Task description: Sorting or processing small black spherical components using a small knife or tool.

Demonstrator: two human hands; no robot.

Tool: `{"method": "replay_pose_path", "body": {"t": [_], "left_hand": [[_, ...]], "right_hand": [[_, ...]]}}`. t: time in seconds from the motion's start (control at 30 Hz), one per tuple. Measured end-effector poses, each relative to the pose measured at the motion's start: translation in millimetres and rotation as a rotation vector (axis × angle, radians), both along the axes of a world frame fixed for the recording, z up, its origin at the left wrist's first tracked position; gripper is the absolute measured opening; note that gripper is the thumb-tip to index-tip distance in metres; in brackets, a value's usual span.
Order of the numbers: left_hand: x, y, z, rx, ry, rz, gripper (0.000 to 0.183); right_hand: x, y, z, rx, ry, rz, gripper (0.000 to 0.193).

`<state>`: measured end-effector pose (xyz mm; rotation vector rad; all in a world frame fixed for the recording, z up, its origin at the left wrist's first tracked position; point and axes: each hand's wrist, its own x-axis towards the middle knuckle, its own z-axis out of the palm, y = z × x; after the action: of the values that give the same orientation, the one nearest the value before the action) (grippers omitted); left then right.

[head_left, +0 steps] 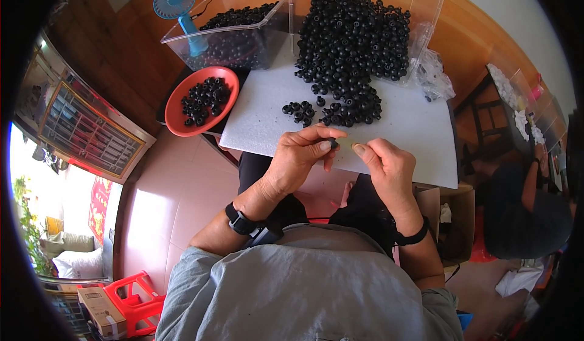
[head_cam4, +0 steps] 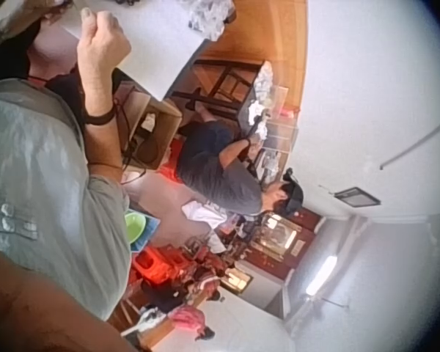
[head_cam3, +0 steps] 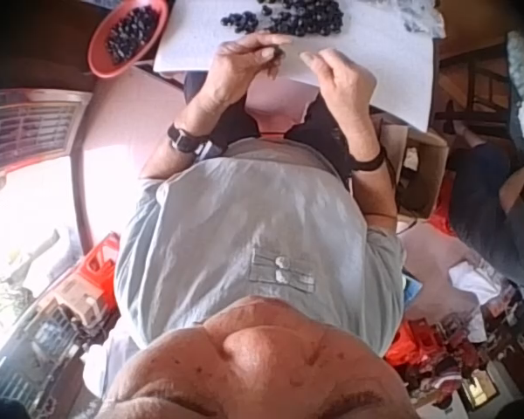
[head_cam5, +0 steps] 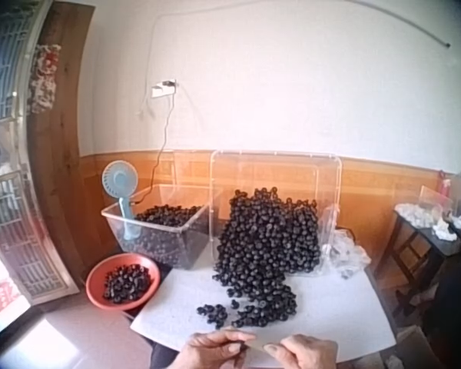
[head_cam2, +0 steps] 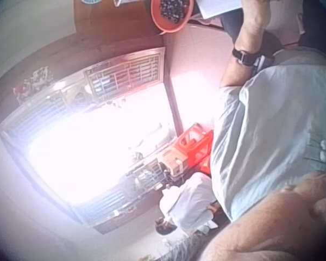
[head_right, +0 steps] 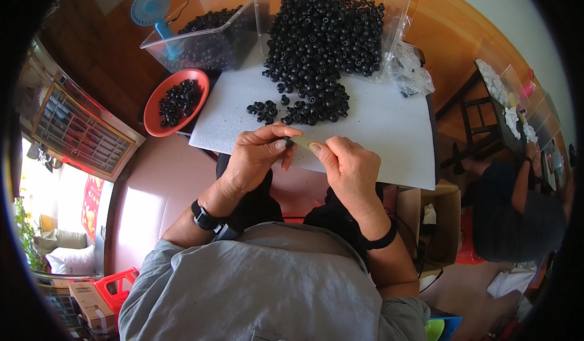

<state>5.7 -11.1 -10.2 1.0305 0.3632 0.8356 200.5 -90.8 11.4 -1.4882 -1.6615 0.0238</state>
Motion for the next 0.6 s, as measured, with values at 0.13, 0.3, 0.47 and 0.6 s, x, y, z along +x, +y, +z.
{"method": "replay_pose_path", "body": {"t": [0.13,0.3,0.47,0.6], "left_hand": [[0.9,-0.4,-1.3,0.007,0.004,0.024,0.022],[2.2,-1.6,-5.7,0.014,-0.010,0.042,0.021],[2.5,-3.1,-0.2,0.101,0.108,0.062,0.021],[2.1,-1.1,0.1,0.000,0.002,0.032,0.022]], "right_hand": [[-0.2,0.3,-1.7,0.039,-0.036,0.002,0.027],[0.4,-0.4,-2.2,0.042,-0.073,0.010,0.026],[-2.8,-1.9,-5.6,0.134,-0.166,0.054,0.026],[1.8,-2.9,-3.3,-0.040,0.434,0.059,0.027]]}}
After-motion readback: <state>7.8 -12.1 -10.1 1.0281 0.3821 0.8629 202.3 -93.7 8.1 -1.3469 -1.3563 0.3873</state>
